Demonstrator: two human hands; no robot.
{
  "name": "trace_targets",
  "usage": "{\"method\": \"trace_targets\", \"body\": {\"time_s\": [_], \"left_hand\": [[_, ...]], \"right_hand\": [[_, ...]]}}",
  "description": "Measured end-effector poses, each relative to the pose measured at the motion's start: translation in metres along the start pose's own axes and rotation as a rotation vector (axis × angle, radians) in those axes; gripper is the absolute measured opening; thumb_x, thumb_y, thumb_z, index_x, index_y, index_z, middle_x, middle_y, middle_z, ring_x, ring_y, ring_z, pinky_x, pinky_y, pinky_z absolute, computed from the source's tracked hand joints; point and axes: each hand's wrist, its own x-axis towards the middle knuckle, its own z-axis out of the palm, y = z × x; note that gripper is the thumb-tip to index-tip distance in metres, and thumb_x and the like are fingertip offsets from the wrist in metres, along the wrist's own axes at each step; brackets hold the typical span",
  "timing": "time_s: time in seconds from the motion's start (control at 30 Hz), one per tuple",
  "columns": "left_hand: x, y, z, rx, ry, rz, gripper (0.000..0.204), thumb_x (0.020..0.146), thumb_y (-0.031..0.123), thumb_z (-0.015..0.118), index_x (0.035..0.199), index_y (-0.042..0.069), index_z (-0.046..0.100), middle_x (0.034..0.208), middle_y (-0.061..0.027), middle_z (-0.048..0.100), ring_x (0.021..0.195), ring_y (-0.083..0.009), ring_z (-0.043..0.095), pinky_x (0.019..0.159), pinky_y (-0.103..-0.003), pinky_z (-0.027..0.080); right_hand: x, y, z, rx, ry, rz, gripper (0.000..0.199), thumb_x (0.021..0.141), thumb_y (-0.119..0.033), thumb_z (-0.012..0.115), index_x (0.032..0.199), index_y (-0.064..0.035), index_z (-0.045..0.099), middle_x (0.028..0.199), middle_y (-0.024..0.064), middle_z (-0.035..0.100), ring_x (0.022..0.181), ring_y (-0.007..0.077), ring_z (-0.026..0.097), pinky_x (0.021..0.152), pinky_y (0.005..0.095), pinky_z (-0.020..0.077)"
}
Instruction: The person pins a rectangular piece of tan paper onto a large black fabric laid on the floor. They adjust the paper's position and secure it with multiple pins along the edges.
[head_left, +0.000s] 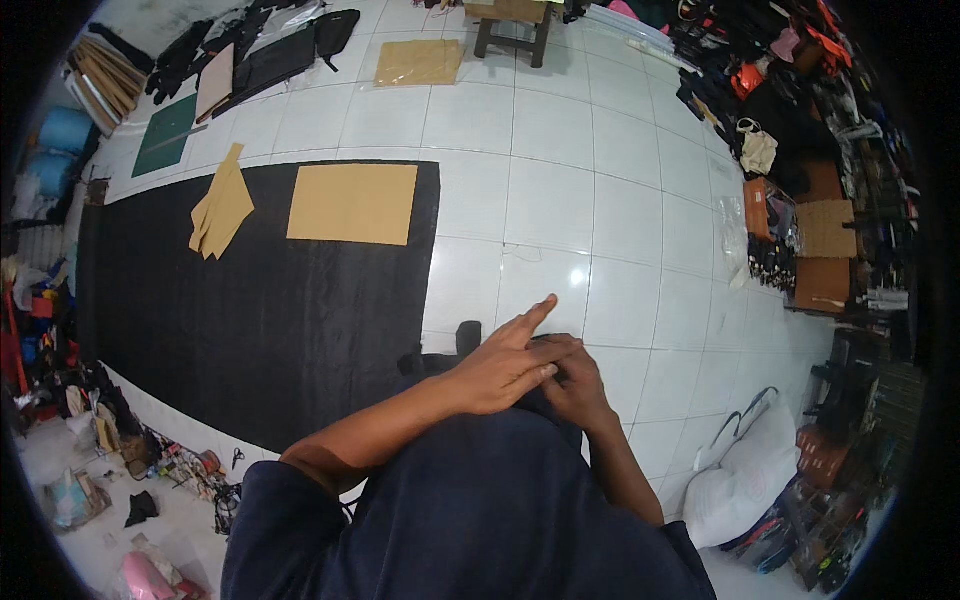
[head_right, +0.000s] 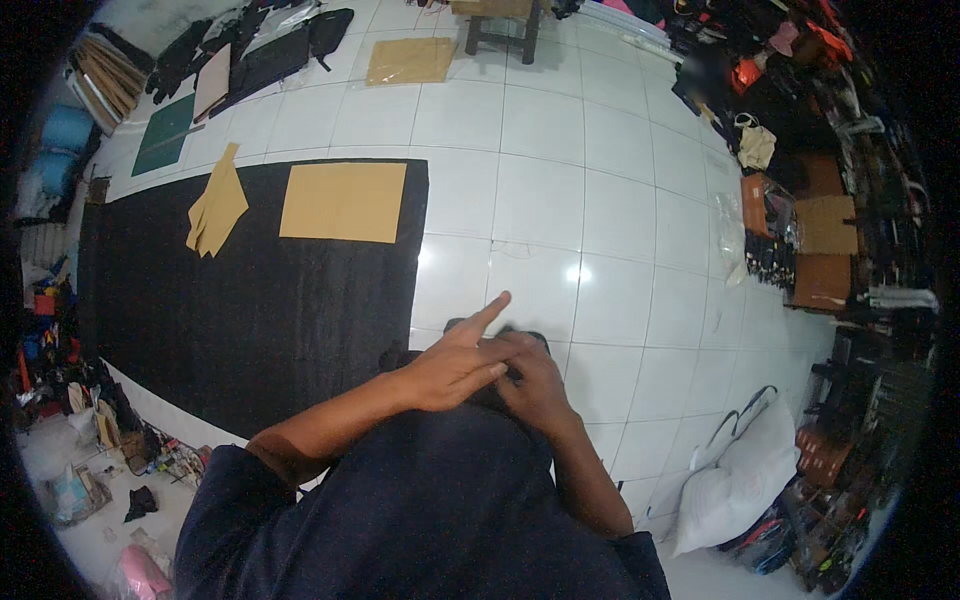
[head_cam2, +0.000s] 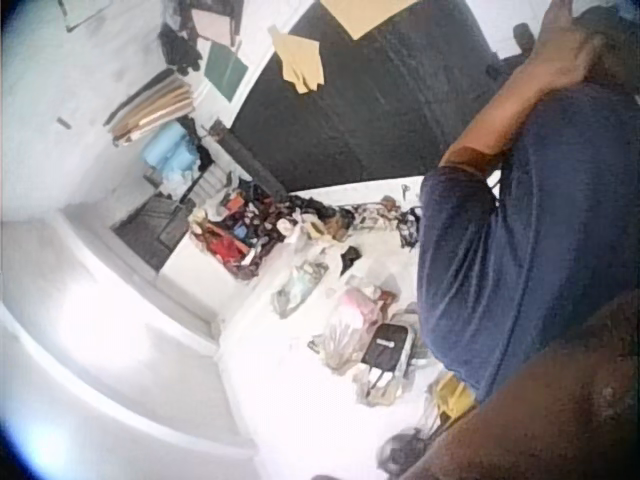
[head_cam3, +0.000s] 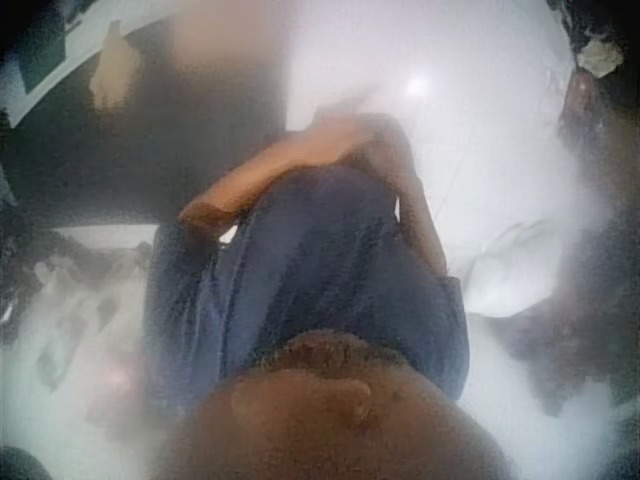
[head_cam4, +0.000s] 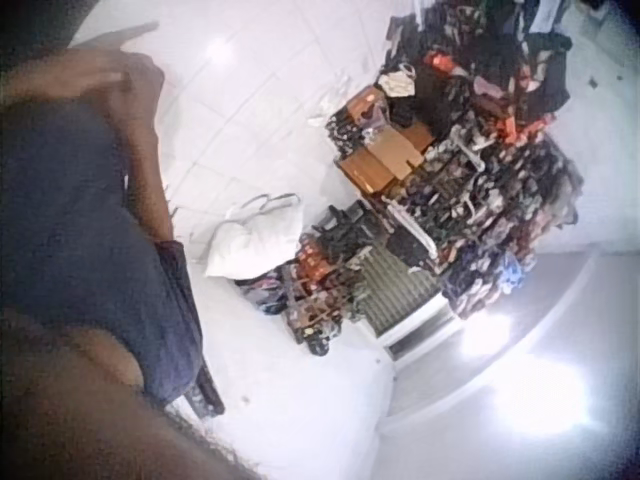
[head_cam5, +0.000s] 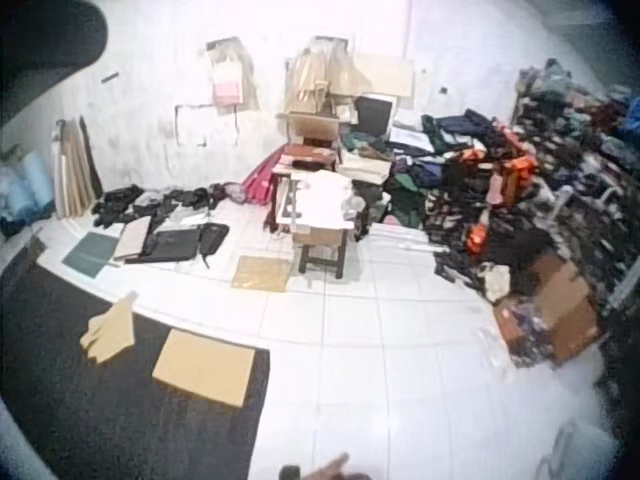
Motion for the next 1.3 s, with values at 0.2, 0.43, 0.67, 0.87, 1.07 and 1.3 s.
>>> {"method": "trace_targets", "body": {"time_s": [0.2, 0.43, 0.67, 0.87, 1.07, 1.3], "left_hand": [[0.128, -0.035, -0.071, -0.114, 0.101, -0.041, 0.047, 0.104, 0.022, 0.053, 0.149, 0.007, 0.05, 0.164, -0.0298, 0.019, 0.15, -0.0468, 0.027, 0.121, -0.051, 0.029], [0.192, -0.084, -0.176, -0.12, 0.69, -0.336, 0.044, 0.102, 0.031, 0.059, 0.139, 0.006, 0.058, 0.149, -0.0238, 0.045, 0.14, -0.0398, 0.045, 0.115, -0.044, 0.037], [0.222, -0.137, -0.261, -0.031, 1.014, -0.659, 0.041, 0.098, 0.031, 0.067, 0.129, 0.005, 0.063, 0.136, -0.019, 0.057, 0.127, -0.0368, 0.056, 0.104, -0.045, 0.047], [0.229, -0.197, -0.372, 0.085, 0.9, -0.816, 0.042, 0.096, 0.031, 0.069, 0.129, 0.004, 0.063, 0.129, -0.0191, 0.062, 0.121, -0.0366, 0.06, 0.102, -0.043, 0.049], [0.182, -0.282, -0.44, -0.319, 1.456, -1.067, 0.045, 0.097, 0.033, 0.068, 0.127, -0.001, 0.064, 0.122, -0.0185, 0.069, 0.11, -0.029, 0.068, 0.095, -0.039, 0.053], [0.132, -0.38, -0.284, -0.665, 1.691, -1.654, 0.048, 0.091, 0.035, 0.069, 0.114, -0.007, 0.069, 0.111, -0.0234, 0.072, 0.106, -0.0318, 0.069, 0.095, -0.04, 0.051]], "right_hand": [[0.14, 0.048, -0.079, -0.018, -0.032, -0.064, 0.028, 0.086, -0.01, 0.074, 0.113, -0.0048, 0.071, 0.114, 0.0159, 0.067, 0.106, 0.0355, 0.066, 0.09, 0.0438, 0.0538], [0.379, 0.039, -0.173, -0.074, -0.314, -0.19, 0.015, 0.093, -0.012, 0.074, 0.106, -0.0055, 0.074, 0.101, 0.0107, 0.07, 0.09, 0.0256, 0.068, 0.077, 0.0358, 0.0551], [0.605, 0.046, -0.2, -0.202, -0.318, -0.378, 0.011, 0.098, -0.012, 0.068, 0.106, -0.005, 0.071, 0.097, 0.0094, 0.07, 0.082, 0.0216, 0.067, 0.069, 0.032, 0.0539], [0.722, 0.084, -0.194, -0.25, -0.353, -0.139, 0.021, 0.104, -0.018, 0.058, 0.114, -0.0048, 0.07, 0.109, 0.013, 0.071, 0.089, 0.0244, 0.069, 0.079, 0.0352, 0.0546], [0.805, 0.092, -0.196, -0.233, -0.512, 0.012, 0.032, 0.108, -0.023, 0.047, 0.122, 0.0011, 0.064, 0.102, 0.017, 0.071, 0.093, 0.0268, 0.07, 0.086, 0.0365, 0.0539], [1.007, 0.084, -0.143, -0.349, -0.731, -0.293, 0.03, 0.108, -0.026, 0.046, 0.109, -0.0011, 0.062, 0.095, 0.0186, 0.068, 0.088, 0.0337, 0.067, 0.081, 0.043, 0.0518]]}}
